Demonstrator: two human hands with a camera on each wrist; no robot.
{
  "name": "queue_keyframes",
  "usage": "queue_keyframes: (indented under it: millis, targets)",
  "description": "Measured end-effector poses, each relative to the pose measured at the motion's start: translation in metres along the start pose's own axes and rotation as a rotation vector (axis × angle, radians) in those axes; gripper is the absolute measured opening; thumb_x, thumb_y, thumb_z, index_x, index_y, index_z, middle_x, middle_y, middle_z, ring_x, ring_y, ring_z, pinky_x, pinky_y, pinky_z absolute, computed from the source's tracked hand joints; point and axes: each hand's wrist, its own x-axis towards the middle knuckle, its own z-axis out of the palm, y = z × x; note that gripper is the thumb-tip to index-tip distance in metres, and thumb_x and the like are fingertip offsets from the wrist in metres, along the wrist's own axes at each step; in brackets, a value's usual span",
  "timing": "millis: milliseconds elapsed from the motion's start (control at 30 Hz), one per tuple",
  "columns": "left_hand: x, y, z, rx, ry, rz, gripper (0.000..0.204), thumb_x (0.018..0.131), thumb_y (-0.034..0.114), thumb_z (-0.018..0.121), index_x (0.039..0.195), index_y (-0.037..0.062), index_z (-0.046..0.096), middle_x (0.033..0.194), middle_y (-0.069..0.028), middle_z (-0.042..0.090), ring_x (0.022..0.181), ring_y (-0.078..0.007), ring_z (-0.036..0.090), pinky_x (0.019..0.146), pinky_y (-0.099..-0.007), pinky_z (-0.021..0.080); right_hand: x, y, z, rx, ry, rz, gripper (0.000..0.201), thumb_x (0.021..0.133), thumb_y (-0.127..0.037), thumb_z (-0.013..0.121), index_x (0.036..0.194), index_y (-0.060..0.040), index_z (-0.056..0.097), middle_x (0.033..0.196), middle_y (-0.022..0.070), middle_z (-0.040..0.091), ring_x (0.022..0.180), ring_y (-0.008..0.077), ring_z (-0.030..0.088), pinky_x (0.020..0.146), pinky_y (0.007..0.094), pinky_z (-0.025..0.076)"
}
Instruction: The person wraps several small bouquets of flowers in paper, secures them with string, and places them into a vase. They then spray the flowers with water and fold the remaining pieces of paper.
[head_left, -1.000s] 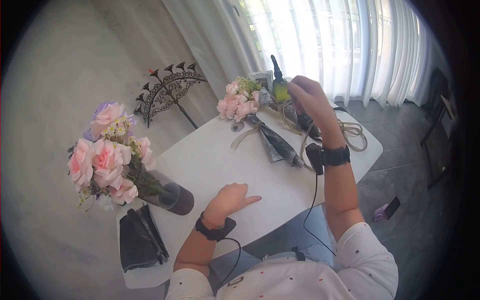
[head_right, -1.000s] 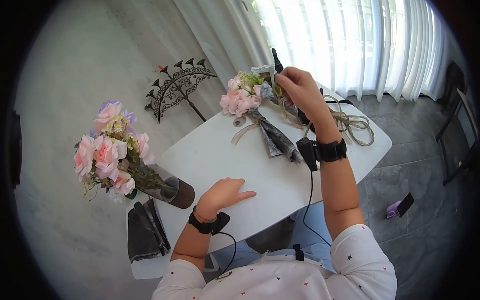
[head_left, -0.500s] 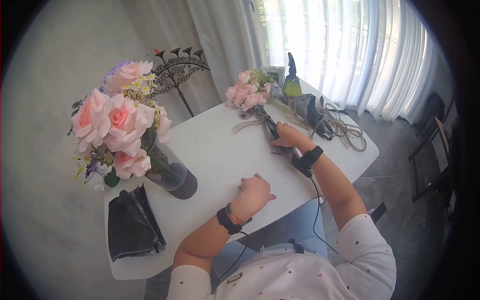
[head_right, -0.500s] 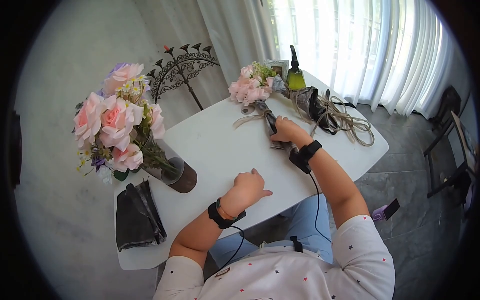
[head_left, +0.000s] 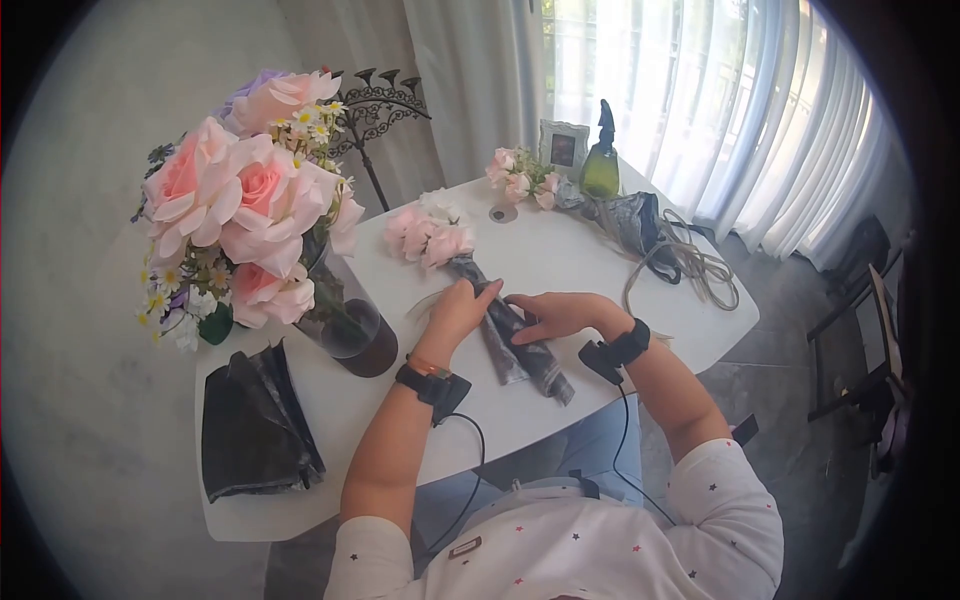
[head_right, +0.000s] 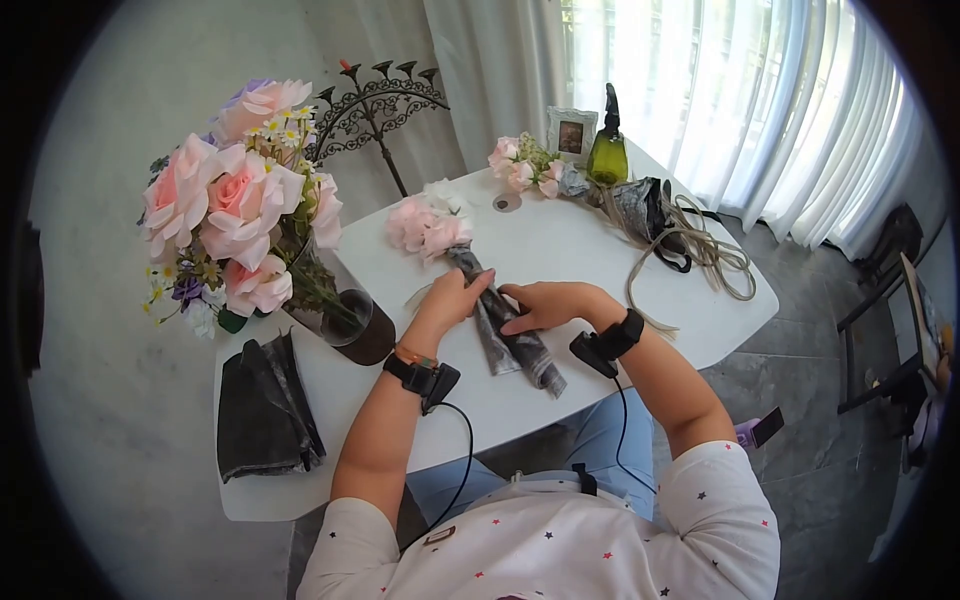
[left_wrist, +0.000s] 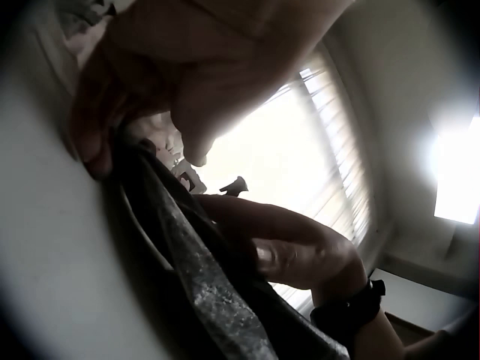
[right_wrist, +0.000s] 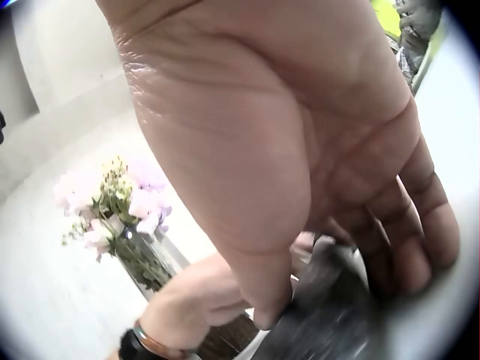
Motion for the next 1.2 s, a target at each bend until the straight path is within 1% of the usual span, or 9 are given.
queue_keyframes:
  millis: [133,233,467,667,733,867,1033,1100,1200]
  targets:
    - [0.002,-0.005,0.006,-0.184,-0.042,-0.076,0.053,0.083,0.046,0.064,0.084,-0.0059,0.052,0.062,-0.0110,0.059,0.047,-0.0186,0.058,0.043,-0.0303,0.046,0.013,0.020,-0.015,0.318,-0.109,0.058,0.051,0.091,-0.036,0.057,0.124,0.0025,0.050,0.079,0.0099,0.063,0.064,0.0142,0.061,0.055,0.0270,0.050]
    - [0.006,-0.011,0.005,-0.447,-0.113,-0.187,0.044,0.085,0.040,0.064,0.085,-0.0033,0.052,0.067,-0.0088,0.058,0.048,-0.0158,0.056,0.042,-0.0277,0.044,0.027,0.036,-0.016,0.591,0.072,0.099,0.040,0.093,-0.031,0.055,0.117,0.0012,0.055,0.077,0.0073,0.062,0.060,0.0136,0.059,0.055,0.0254,0.051]
    - [-0.008,-0.025,-0.004,-0.772,-0.217,-0.173,0.030,0.095,0.031,0.049,0.097,0.0015,0.053,0.073,-0.0047,0.055,0.056,-0.0116,0.054,0.049,-0.0221,0.043,0.048,0.020,-0.004,0.796,0.084,0.168,0.037,0.092,-0.031,0.056,0.108,0.0021,0.057,0.080,0.0065,0.061,0.062,0.0123,0.058,0.053,0.0228,0.049]
    - [-0.024,-0.010,-0.004,-0.991,-0.210,-0.111,0.041,0.098,0.042,0.040,0.107,0.0034,0.049,0.083,-0.0082,0.055,0.065,-0.0125,0.056,0.056,-0.0239,0.045,0.056,0.051,0.015,0.787,0.222,-0.009,0.033,0.090,-0.026,0.060,0.107,0.0013,0.057,0.091,0.0056,0.062,0.069,0.0085,0.057,0.058,0.0229,0.050]
    - [-0.029,-0.001,-0.005,-1.089,-0.147,-0.121,0.043,0.098,0.044,0.040,0.113,0.0039,0.044,0.086,-0.0094,0.055,0.066,-0.0139,0.056,0.058,-0.0254,0.046,0.048,0.045,0.010,1.265,0.324,0.072,0.030,0.090,-0.023,0.060,0.109,-0.0006,0.057,0.094,0.0051,0.063,0.075,0.0089,0.059,0.066,0.0250,0.051]
    - [-0.024,-0.014,0.001,-1.278,-0.063,-0.201,0.053,0.096,0.044,0.043,0.128,0.0047,0.027,0.097,-0.0145,0.054,0.074,-0.0188,0.059,0.066,-0.0297,0.049,0.049,0.056,0.006,1.523,0.197,0.007,0.027,0.092,-0.021,0.057,0.112,-0.0038,0.058,0.098,0.0043,0.063,0.087,0.0113,0.061,0.077,0.0295,0.052]
    - [-0.027,0.000,0.006,-1.374,-0.098,-0.146,0.047,0.096,0.034,0.048,0.128,0.0057,0.028,0.095,-0.0102,0.055,0.074,-0.0174,0.059,0.066,-0.0305,0.050,0.047,0.019,0.019,1.449,0.214,-0.004,0.023,0.093,-0.020,0.055,0.109,-0.0036,0.058,0.089,0.0032,0.064,0.074,0.0142,0.061,0.064,0.0267,0.051]
    - [-0.026,-0.004,0.006,-1.400,-0.180,-0.080,0.048,0.095,0.029,0.051,0.129,0.0058,0.027,0.096,-0.0096,0.055,0.075,-0.0172,0.059,0.067,-0.0302,0.051,0.051,0.024,0.024,1.012,0.059,-0.064,0.033,0.094,-0.024,0.055,0.116,-0.0007,0.054,0.087,0.0042,0.061,0.077,0.0125,0.059,0.065,0.0259,0.049]
    - [-0.023,-0.009,0.005,-1.319,-0.269,-0.054,0.058,0.091,0.018,0.059,0.135,0.0063,0.022,0.099,-0.0087,0.055,0.076,-0.0168,0.060,0.067,-0.0299,0.052,0.046,0.014,0.021,0.866,0.226,0.041,0.028,0.095,-0.024,0.053,0.108,0.0002,0.056,0.074,0.0025,0.059,0.064,0.0104,0.057,0.056,0.0240,0.047]
